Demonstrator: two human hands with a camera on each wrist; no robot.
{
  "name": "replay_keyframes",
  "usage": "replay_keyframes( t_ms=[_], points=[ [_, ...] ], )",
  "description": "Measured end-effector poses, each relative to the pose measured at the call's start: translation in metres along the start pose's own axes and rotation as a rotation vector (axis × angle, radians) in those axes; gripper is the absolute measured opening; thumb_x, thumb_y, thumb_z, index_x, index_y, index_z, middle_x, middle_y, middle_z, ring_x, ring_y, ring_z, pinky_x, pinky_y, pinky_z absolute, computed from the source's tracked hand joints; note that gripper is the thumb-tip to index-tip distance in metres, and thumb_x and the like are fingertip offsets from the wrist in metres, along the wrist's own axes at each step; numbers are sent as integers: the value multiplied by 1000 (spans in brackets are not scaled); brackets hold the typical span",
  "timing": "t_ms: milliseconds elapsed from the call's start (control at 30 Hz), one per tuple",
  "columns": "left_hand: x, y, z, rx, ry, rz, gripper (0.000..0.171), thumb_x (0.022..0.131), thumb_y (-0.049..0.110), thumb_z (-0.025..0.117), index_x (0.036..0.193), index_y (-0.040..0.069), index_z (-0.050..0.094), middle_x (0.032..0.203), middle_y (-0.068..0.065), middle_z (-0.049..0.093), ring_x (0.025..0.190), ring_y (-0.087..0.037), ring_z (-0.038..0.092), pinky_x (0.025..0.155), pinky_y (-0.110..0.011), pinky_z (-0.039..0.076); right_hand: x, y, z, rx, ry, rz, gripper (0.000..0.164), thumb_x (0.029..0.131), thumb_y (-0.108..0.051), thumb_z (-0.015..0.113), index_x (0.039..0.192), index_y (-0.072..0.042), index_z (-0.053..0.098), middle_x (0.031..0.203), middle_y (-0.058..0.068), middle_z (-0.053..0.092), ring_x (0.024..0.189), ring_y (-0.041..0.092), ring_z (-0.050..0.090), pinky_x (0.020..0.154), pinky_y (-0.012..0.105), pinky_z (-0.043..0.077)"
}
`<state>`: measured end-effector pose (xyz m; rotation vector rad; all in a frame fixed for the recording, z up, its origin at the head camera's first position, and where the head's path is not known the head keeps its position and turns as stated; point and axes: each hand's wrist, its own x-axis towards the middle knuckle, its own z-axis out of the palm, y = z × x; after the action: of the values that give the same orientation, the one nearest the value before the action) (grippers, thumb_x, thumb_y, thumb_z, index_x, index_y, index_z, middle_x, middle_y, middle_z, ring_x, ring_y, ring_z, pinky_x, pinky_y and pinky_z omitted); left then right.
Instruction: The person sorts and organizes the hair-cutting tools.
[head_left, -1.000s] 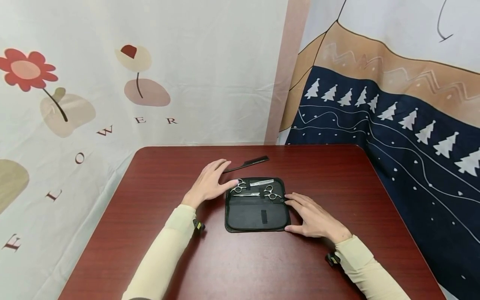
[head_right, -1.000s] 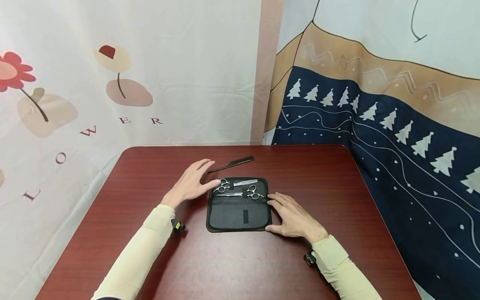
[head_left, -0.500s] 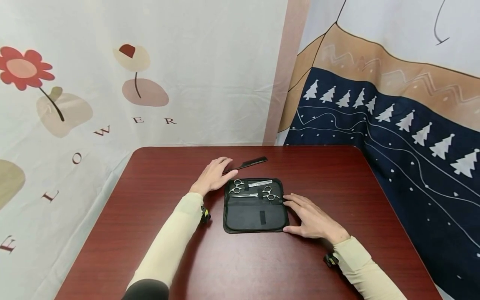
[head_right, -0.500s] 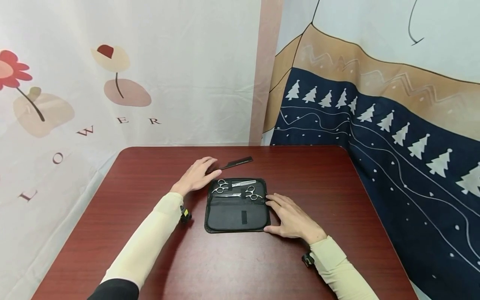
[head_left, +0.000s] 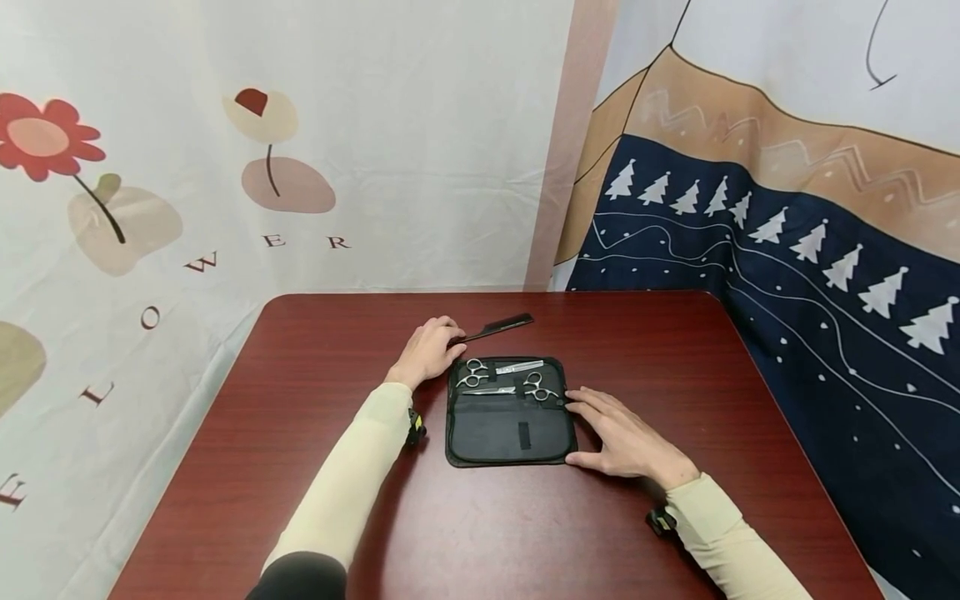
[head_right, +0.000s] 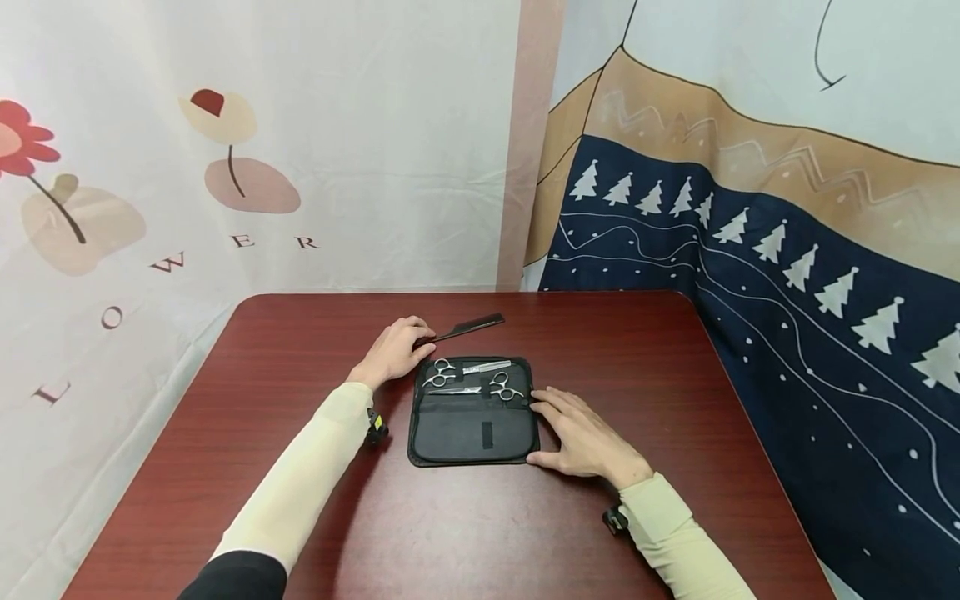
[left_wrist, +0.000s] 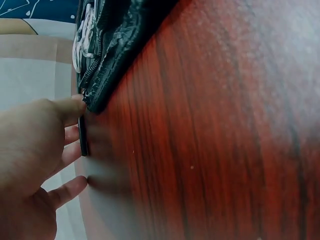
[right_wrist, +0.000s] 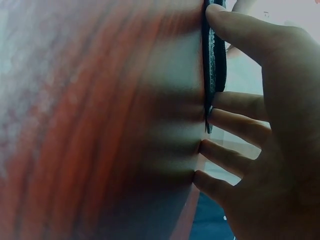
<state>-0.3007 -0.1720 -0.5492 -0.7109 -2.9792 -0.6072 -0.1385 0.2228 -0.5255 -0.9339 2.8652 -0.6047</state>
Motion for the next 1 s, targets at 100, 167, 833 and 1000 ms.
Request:
replay_keyframes(
  t_ms=[100, 167, 833, 1000],
  points=[
    [-1, 1, 0, -15, -2, -18, 30, 114, 25, 69, 137, 10, 82, 139, -12, 73, 132, -34, 69, 113, -51, 59, 0, 0, 0, 2, 0, 1, 77, 92, -46, 93, 152, -5, 67, 171, 13, 56, 163, 44, 49, 131, 64, 45],
    [4, -10, 12, -27, 26, -22, 27, 113, 24, 70, 133, 12, 84, 133, -9, 74, 126, -31, 71, 109, -47, 62, 0, 0, 0, 3, 0, 0, 77, 92, -46, 93, 152, -5, 67, 171, 13, 56, 164, 44, 48, 131, 64, 45],
    [24, -39, 44, 230, 10, 103, 11, 109, 8, 70, 118, 8, 77, 115, -12, 74, 105, -33, 77, 93, -46, 68, -1, 1, -1, -1, 2, -8, 77, 91, -46, 93, 150, -5, 67, 171, 12, 56, 164, 43, 48, 133, 61, 43],
    [22, -39, 45, 269, -6, 116, 9, 109, 6, 67, 117, 5, 72, 113, -14, 71, 100, -35, 74, 89, -46, 67, -1, 1, -1, -5, 1, -6, 77, 92, -46, 93, 151, -4, 67, 171, 12, 56, 164, 43, 48, 133, 61, 43]
  ],
)
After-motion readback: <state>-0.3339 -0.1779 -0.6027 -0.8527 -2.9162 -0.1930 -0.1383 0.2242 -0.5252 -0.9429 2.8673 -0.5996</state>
